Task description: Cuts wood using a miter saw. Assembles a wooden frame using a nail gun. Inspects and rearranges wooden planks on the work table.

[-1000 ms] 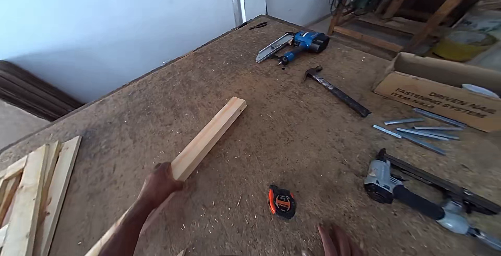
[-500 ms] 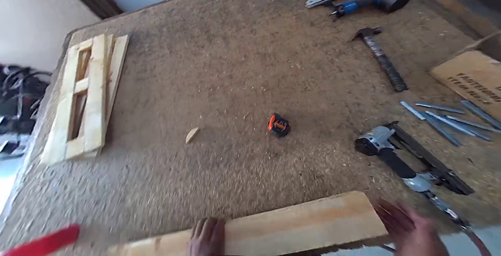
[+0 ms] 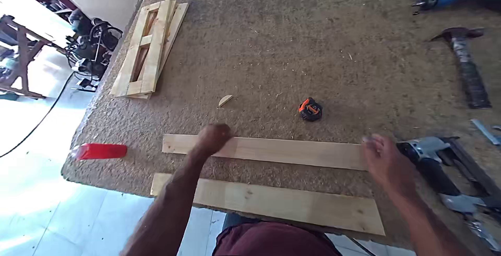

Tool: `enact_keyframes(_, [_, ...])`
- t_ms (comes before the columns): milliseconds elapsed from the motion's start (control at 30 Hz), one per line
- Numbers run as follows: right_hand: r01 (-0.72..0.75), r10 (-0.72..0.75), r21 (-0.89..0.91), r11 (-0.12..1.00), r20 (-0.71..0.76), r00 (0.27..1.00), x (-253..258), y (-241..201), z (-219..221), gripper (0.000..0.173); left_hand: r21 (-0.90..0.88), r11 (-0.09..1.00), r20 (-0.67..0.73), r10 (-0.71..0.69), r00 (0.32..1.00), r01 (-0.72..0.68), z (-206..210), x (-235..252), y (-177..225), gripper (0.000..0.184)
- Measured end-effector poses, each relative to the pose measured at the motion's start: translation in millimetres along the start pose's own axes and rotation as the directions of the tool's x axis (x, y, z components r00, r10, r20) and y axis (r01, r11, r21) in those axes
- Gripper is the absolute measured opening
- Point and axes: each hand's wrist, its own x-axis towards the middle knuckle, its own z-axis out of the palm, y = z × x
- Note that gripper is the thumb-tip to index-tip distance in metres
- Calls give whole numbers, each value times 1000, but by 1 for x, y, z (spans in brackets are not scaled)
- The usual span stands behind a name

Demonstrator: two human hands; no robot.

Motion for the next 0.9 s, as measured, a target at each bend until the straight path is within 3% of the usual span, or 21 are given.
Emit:
enact_keyframes(100, [-78,77,-16,997,-12,997,2,-1,8,62,-236,946,-317,-291,903,222,-13,-23,-55,36])
enact_keyframes(200, [-217,224,-147,965,35,974,-8,5,26,55,-339,775,-353,-631,691,534,1,-40,-151,56])
enact_keyframes(267, [-250,259,-174,953,33,965,-10,7,36,57,-324,692,-318,-722,614,645,18,-43,-203,66])
enact_keyframes(400, [-285,287,-155,946,-9,958,-6,3,40,57,-267,737,-293,-676,676,621,26,-48,-211,46])
enact_keyframes(567, [-253,248,-174,952,-52,967,1,16,42,52,-420,692,-276,-714,643,588,33,-49,-212,42])
enact_keyframes(700, [-238,240,-207,949,-17,971,-1,15,41,58,-461,675,-258,-724,640,577,33,-50,-217,40])
enact_keyframes(833, [-200,199,-36,979,-19,980,-13,13,19,48,-623,668,-300,-684,664,406,33,-57,-229,25])
enact_keyframes(900, [-155,155,47,987,-1,988,-25,-2,8,45,-596,694,-317,-666,675,405,26,-61,-221,24])
